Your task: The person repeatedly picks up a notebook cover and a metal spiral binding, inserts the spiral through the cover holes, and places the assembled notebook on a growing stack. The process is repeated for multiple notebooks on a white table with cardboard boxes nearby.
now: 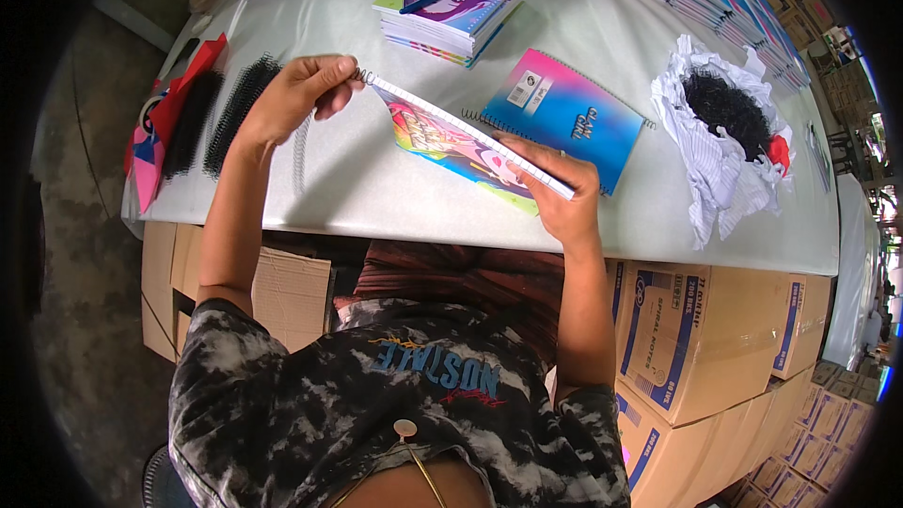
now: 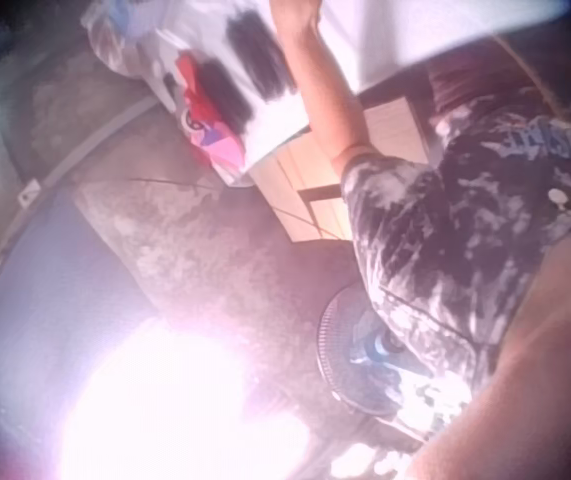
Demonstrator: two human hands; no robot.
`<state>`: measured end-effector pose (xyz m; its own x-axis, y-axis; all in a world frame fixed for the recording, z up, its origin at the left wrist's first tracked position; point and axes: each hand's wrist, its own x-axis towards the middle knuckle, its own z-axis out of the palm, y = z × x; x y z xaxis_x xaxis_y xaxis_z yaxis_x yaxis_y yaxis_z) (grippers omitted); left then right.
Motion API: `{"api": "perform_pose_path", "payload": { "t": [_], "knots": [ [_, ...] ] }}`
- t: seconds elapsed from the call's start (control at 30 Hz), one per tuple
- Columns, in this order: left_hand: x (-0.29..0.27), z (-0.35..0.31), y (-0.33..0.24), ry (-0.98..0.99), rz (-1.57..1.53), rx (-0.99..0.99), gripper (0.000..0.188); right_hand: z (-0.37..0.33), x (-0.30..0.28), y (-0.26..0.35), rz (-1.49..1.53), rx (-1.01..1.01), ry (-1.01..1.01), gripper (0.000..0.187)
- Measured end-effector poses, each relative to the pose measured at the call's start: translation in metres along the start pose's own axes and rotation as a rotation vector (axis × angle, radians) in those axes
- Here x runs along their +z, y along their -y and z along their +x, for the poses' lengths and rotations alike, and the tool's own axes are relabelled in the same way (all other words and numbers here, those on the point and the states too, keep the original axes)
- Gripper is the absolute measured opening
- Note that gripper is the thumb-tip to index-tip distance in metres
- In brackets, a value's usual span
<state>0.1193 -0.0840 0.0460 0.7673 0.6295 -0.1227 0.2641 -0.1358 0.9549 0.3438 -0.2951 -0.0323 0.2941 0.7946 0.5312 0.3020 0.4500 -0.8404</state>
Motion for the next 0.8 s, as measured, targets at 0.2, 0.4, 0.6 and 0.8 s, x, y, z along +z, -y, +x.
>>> {"api": "perform_pose_path", "payload": {
  "t": [0.2, 0.4, 0.6, 0.8],
  "knots": [
    [0.005, -0.007, -0.026, -0.095, 0.705, 0.692, 0.023, -0.001, 0.007, 0.011, 0.146, 0.251, -0.085, 0.023],
    [0.013, -0.008, -0.044, -0.076, 1.121, 0.57, 0.028, -0.012, 0.005, 0.0, -0.076, 0.152, 0.01, 0.022],
    [0.015, -0.005, -0.052, 0.095, 1.28, 0.482, 0.025, -0.008, 0.006, -0.002, -0.11, 0.024, 0.077, 0.035],
    [0.017, -0.002, -0.044, 0.13, 1.261, 0.628, 0.022, -0.01, 0.011, -0.01, -0.112, -0.019, 0.049, 0.041]
  ]
}}
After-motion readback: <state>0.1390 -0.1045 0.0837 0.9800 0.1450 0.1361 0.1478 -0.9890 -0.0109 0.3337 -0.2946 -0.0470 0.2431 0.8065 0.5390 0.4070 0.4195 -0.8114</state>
